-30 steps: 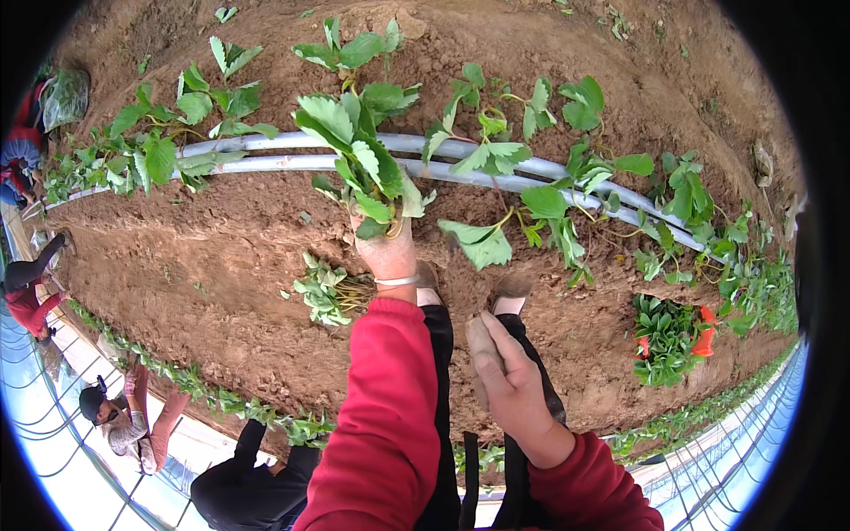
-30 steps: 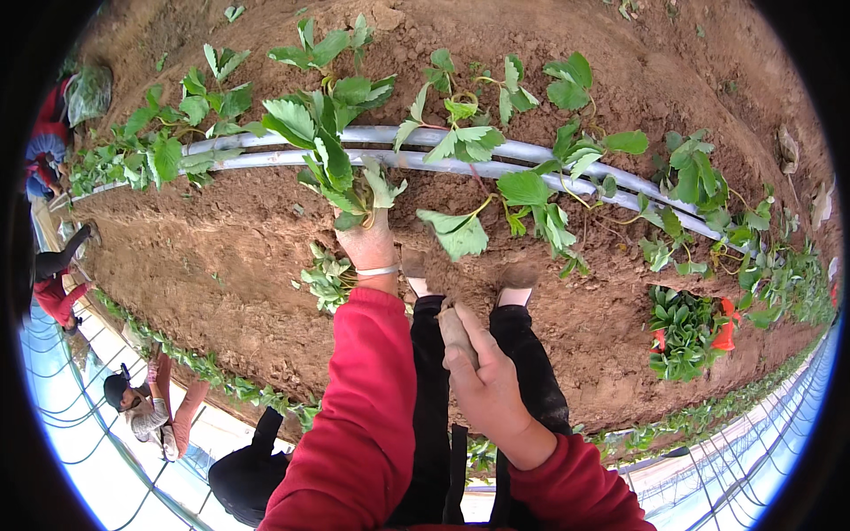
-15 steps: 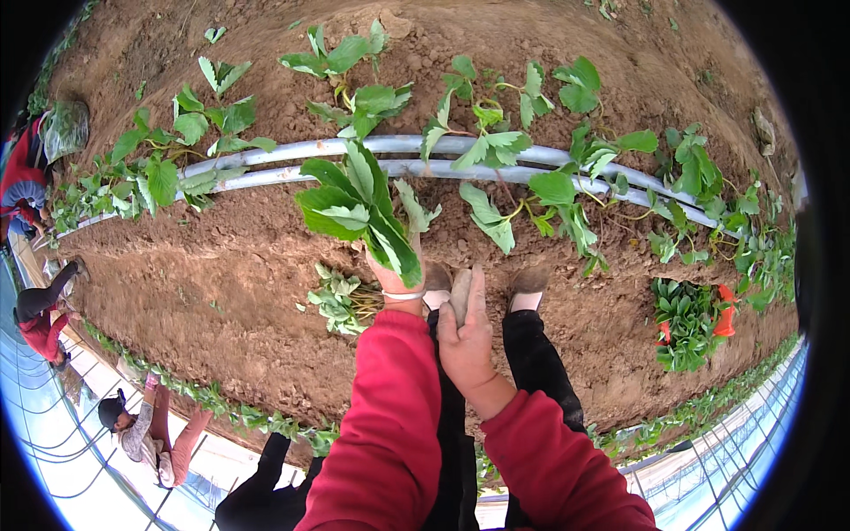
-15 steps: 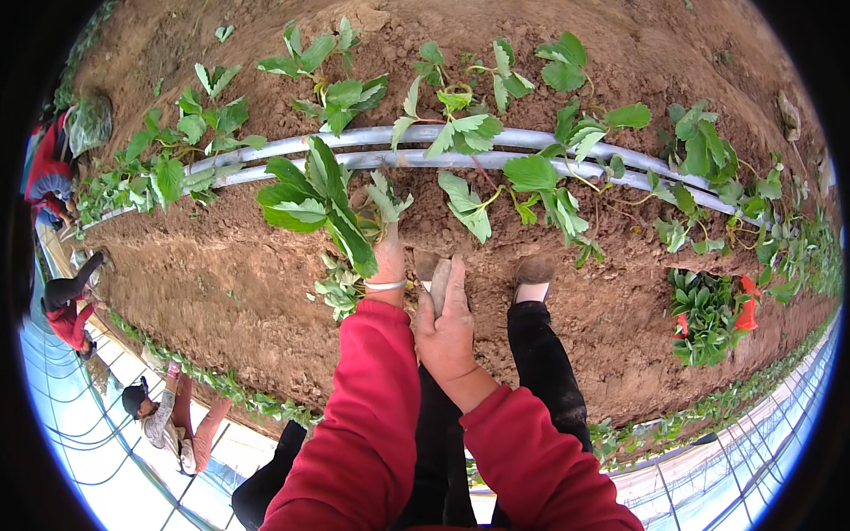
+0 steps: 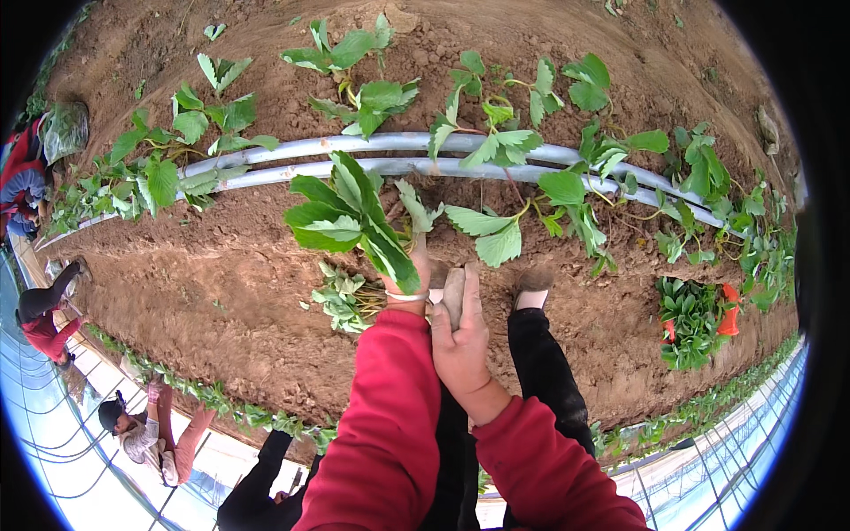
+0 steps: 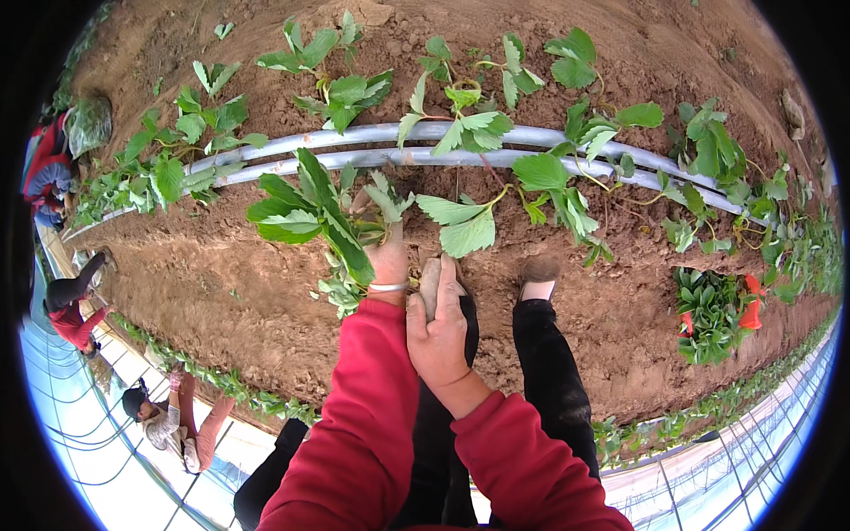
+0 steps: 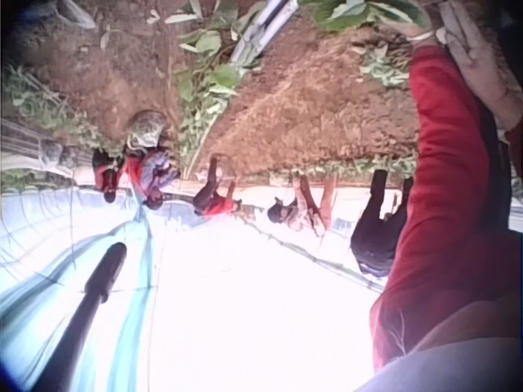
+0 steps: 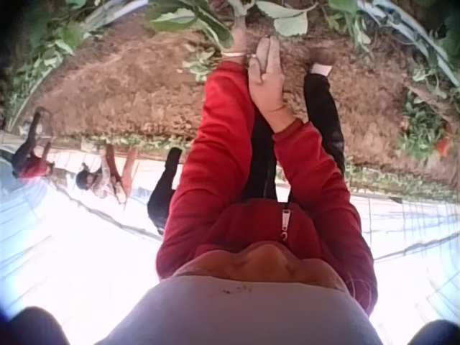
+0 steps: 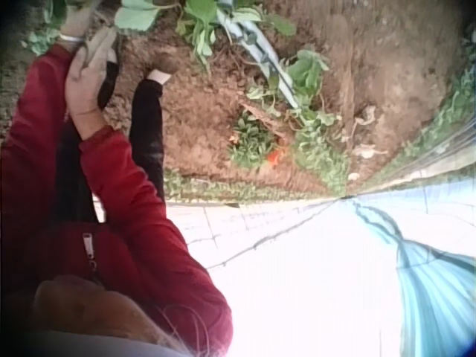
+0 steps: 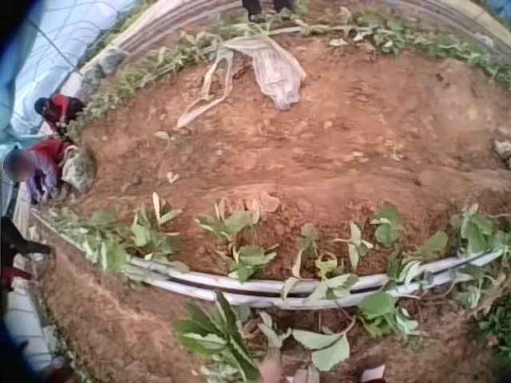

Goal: The person plants small green seedlings into prepared soil rows inside a greenhouse. They use a small hand trowel to dig holes, place each seedling, and cover the roots with soil. Other workers are visible in the background performing the same task.

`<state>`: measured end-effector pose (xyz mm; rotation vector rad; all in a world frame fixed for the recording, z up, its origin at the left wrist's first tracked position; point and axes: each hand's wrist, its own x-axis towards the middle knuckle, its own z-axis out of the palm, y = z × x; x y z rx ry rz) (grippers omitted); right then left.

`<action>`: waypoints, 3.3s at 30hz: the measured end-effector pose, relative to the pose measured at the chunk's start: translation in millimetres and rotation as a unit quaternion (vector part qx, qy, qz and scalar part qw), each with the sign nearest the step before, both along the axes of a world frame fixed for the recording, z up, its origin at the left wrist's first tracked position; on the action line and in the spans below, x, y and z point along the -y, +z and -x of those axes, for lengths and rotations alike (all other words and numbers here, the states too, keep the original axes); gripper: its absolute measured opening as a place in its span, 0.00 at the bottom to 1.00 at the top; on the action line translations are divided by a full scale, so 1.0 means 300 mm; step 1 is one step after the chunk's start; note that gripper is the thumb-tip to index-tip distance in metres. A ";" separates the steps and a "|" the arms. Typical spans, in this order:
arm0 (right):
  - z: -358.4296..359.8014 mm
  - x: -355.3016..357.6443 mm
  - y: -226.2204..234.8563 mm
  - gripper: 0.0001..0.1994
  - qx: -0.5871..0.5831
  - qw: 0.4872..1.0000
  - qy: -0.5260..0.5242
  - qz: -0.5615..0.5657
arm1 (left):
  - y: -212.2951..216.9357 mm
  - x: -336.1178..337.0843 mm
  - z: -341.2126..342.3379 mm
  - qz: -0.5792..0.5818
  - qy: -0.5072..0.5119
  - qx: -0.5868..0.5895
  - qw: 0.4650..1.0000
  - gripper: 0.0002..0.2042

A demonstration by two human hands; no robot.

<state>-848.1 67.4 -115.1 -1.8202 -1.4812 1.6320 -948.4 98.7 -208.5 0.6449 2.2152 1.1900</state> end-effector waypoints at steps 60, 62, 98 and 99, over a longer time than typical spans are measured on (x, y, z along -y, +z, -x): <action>-0.441 -0.091 0.251 0.25 -0.094 0.868 -0.024 0.488 | 0.131 0.047 -0.082 0.028 -0.027 -0.143 0.989 0.31; -0.430 -0.082 0.259 0.19 -0.175 0.834 -0.080 0.517 | 0.174 0.184 -0.125 0.011 0.104 -0.062 0.993 0.27; -0.225 -0.077 0.493 0.10 -0.074 0.901 0.090 0.417 | 0.283 0.387 0.424 -0.283 0.364 0.365 0.809 0.23; -0.239 -0.080 0.479 0.09 -0.075 0.912 0.095 0.391 | 0.287 0.424 0.464 -0.260 0.338 0.337 0.839 0.24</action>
